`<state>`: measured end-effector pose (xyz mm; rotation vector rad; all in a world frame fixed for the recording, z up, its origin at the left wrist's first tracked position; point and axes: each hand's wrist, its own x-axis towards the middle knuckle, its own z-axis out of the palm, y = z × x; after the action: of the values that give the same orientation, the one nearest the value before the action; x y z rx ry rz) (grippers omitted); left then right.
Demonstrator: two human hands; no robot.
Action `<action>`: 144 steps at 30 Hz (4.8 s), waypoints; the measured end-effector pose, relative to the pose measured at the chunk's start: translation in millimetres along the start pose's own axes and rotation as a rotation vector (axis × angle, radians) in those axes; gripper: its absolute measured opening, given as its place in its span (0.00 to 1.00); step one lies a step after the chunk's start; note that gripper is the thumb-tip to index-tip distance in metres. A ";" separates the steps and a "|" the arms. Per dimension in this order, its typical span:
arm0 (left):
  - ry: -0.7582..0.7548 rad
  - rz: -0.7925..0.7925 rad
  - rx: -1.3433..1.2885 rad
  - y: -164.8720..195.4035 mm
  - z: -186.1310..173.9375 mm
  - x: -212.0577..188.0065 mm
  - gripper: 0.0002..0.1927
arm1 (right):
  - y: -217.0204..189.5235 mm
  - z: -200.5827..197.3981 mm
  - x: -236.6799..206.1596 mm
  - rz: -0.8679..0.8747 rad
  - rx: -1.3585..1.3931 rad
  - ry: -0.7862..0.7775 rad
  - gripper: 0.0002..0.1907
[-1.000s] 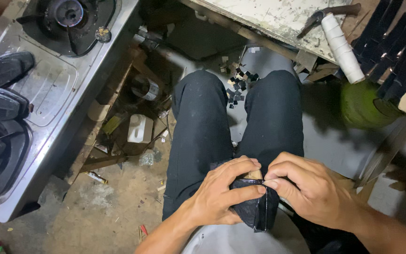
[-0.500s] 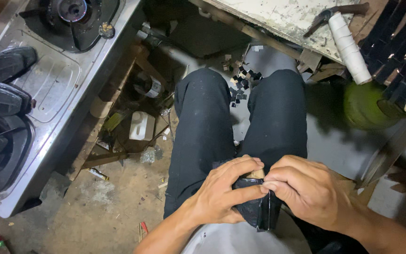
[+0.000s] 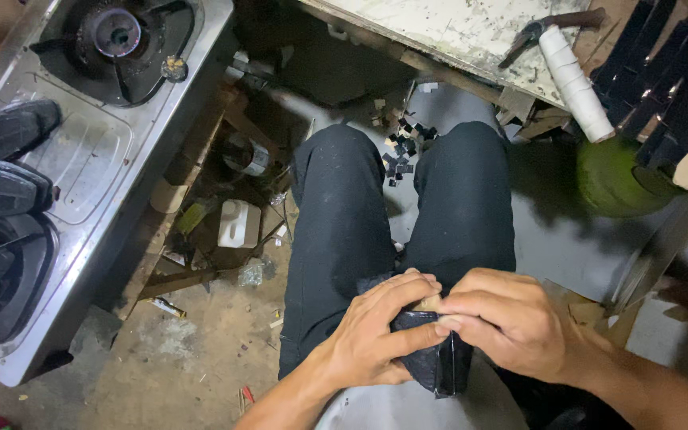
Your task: The person sits with a shoe on their lap, presses and aligns the sole against the shoe upper, then hammers the sole to secure it. They use a small blade to trim excess material around the sole edge and continue hammering and pressing the shoe, working it over with their hands.
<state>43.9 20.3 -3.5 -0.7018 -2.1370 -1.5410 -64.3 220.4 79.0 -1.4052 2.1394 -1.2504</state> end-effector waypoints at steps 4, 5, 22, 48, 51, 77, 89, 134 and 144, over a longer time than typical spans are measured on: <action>0.034 -0.006 0.006 -0.3 0.6 -1.3 0.33 | 11.6 -20.0 -6.4 0.132 0.188 -0.005 0.16; 0.036 -0.008 0.008 -0.5 0.8 -1.7 0.34 | 19.1 -27.2 -6.0 0.189 0.087 0.070 0.15; 0.080 -0.013 0.026 1.2 3.7 -0.4 0.33 | 188.9 -127.0 36.7 0.447 -0.986 0.246 0.25; 0.071 -0.022 0.064 -1.5 4.0 0.5 0.36 | 23.3 -15.3 -173.6 0.246 -0.556 0.256 0.28; 0.068 -0.024 0.067 -1.6 3.9 -0.1 0.37 | 22.3 -22.2 -168.7 0.125 -0.564 0.103 0.28; -0.010 0.013 0.064 9.4 11.0 3.6 0.33 | 4.2 -3.5 -10.4 0.944 0.437 0.050 0.43; -0.020 -0.011 0.051 12.9 10.8 4.8 0.31 | 5.9 -5.7 -6.6 1.015 0.556 -0.006 0.41; 0.022 -0.012 0.056 0.0 12.6 0.4 0.36 | 12.9 -17.3 -187.4 0.253 -0.483 0.127 0.32; 0.022 -0.001 0.035 -1.6 11.1 3.1 0.35 | 25.2 -17.7 -206.3 0.280 -0.452 0.153 0.31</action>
<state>40.1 30.9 -6.2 -0.6691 -2.1429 -1.5011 8.6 408.7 26.8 -1.1262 2.7346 -0.8259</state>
